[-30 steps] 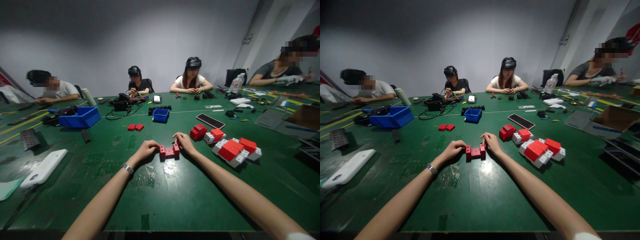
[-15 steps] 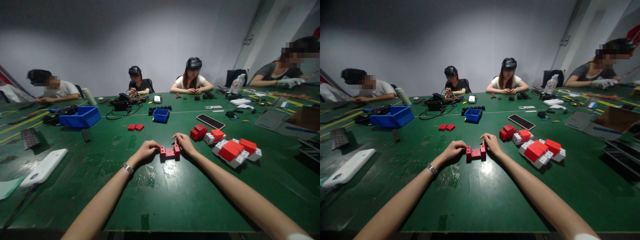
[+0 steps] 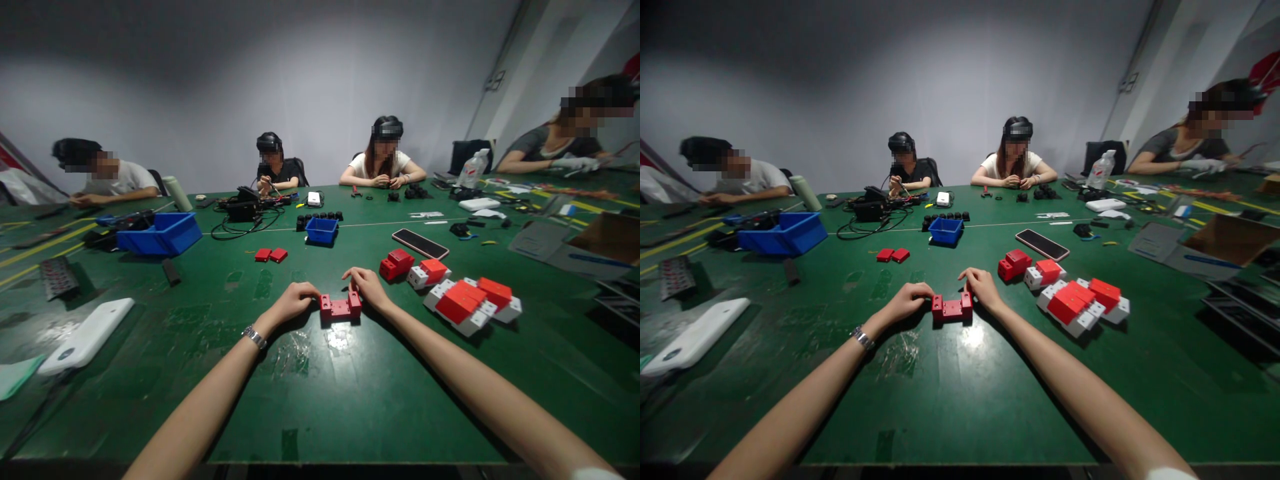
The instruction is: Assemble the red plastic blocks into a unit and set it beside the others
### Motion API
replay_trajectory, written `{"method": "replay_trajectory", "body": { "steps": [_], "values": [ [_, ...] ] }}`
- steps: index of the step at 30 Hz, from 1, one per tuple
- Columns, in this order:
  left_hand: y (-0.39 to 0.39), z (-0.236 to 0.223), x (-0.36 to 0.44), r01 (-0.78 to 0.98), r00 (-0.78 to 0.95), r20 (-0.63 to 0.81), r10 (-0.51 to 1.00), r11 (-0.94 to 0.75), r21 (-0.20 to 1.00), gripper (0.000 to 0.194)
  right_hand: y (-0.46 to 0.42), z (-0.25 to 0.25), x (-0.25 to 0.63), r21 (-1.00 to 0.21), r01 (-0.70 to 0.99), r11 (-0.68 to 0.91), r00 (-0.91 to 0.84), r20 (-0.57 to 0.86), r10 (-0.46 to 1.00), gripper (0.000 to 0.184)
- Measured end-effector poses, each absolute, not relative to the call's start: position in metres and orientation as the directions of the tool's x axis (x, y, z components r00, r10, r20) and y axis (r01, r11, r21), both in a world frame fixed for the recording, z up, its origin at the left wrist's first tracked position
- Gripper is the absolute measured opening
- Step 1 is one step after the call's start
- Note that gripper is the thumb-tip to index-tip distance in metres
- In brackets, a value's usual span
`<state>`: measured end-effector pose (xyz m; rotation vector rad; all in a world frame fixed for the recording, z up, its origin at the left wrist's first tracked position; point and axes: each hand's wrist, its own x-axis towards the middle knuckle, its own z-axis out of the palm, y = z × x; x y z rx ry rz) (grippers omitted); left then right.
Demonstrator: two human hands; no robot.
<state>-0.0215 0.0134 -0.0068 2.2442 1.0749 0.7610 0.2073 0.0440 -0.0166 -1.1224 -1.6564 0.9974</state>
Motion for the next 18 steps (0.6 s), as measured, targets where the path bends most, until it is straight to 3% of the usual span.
{"method": "replay_trajectory", "body": {
  "steps": [18],
  "values": [
    [0.0142,-0.0102,-0.0212,0.485,0.548,0.274,0.791,-0.567,0.666,0.041,0.045,-0.0188,0.2074,-0.93,0.245,0.274,-0.23,0.218,0.948,0.031]
  ]
}}
